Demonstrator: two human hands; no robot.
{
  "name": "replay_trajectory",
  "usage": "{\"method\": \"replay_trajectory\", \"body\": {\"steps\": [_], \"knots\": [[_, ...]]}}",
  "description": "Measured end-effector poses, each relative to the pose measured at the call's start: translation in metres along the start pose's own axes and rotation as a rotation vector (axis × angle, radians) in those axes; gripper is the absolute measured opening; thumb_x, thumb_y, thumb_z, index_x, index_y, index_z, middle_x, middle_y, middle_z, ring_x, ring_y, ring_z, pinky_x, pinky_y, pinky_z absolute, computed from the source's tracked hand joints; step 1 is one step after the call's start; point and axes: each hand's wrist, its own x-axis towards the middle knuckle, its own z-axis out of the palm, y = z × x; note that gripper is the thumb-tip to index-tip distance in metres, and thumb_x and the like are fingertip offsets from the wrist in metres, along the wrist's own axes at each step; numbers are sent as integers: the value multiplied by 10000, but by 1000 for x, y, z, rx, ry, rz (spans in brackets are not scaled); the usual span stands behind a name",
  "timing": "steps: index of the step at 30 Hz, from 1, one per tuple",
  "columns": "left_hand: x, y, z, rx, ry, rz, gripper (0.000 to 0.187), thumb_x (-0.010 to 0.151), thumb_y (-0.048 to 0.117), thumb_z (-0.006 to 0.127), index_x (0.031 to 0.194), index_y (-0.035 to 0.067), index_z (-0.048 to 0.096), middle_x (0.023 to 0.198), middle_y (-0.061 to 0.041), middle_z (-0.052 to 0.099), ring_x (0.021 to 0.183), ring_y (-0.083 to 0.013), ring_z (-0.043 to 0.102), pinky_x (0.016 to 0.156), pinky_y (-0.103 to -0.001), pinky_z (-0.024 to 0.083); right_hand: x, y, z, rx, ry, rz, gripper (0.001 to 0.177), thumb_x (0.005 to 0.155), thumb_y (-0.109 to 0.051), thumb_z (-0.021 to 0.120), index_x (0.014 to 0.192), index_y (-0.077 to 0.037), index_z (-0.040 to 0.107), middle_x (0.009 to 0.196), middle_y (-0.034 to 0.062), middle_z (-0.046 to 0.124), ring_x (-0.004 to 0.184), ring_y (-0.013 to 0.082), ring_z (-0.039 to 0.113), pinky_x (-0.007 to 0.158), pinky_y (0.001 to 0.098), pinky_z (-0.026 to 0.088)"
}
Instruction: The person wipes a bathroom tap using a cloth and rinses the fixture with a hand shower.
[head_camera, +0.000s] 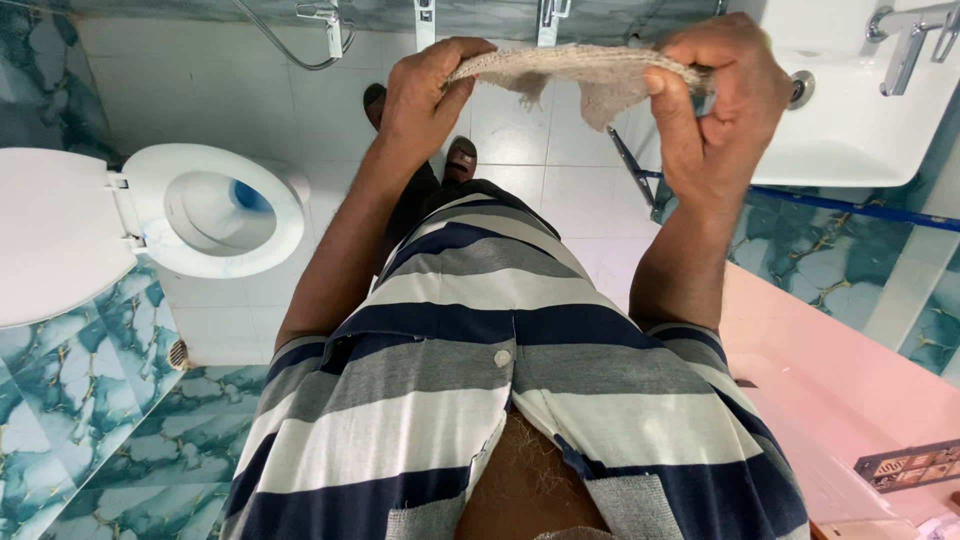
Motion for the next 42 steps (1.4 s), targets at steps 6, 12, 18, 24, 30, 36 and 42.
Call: {"method": "replay_trajectory", "body": {"steps": [6,12,18,24,30,36,42], "knots": [[-12,-14,-34,52,131,97,296,977,-125,684,1244,1,691,1170,-125,765,1026,-197,765,832,-314,622,-21,23,-18,-49,136,33,239,1046,-117,850,1059,14,651,976,129,681,787,150,598,697,269,464],[-25,7,-65,-232,246,-60,205,1029,-117,722,1183,17,717,1036,-78,730,906,-127,657,788,-258,526,-39,35,-21,97,231,69,304,1024,-206,867,1060,7,653,946,105,707,778,128,602,696,237,461],[-11,42,-58,-417,409,141,291,1100,310,596,1135,22,626,1111,-127,704,1070,-216,675,992,-334,579,-30,33,11,398,414,59,303,1046,-275,747,1056,-29,572,933,85,616,787,168,606,769,321,558],[1,100,-35,-400,774,538,427,1054,464,540,911,62,561,791,-56,550,625,-144,562,543,-294,479,-9,-3,27,705,650,-447,205,1076,-308,543,1054,-109,500,821,35,476,701,158,580,627,320,587],[58,127,-15,-483,583,892,471,1053,467,467,841,65,588,715,-88,534,532,-179,473,461,-347,377,68,20,24,1093,265,-1006,278,1138,-360,499,1043,-102,465,825,27,485,697,147,532,607,321,582],[74,145,3,-400,145,605,521,1154,505,385,1059,46,612,874,-76,610,722,-180,593,612,-333,457,55,20,103,720,658,-587,293,1053,-375,538,1029,-85,508,869,71,469,698,181,433,687,349,456],[68,147,-1,-471,158,508,568,1130,513,340,955,42,605,763,-19,583,626,-113,568,559,-296,429,50,-9,108,554,609,-428,304,1073,-378,521,982,-88,541,876,26,494,703,142,418,672,327,408]]}}
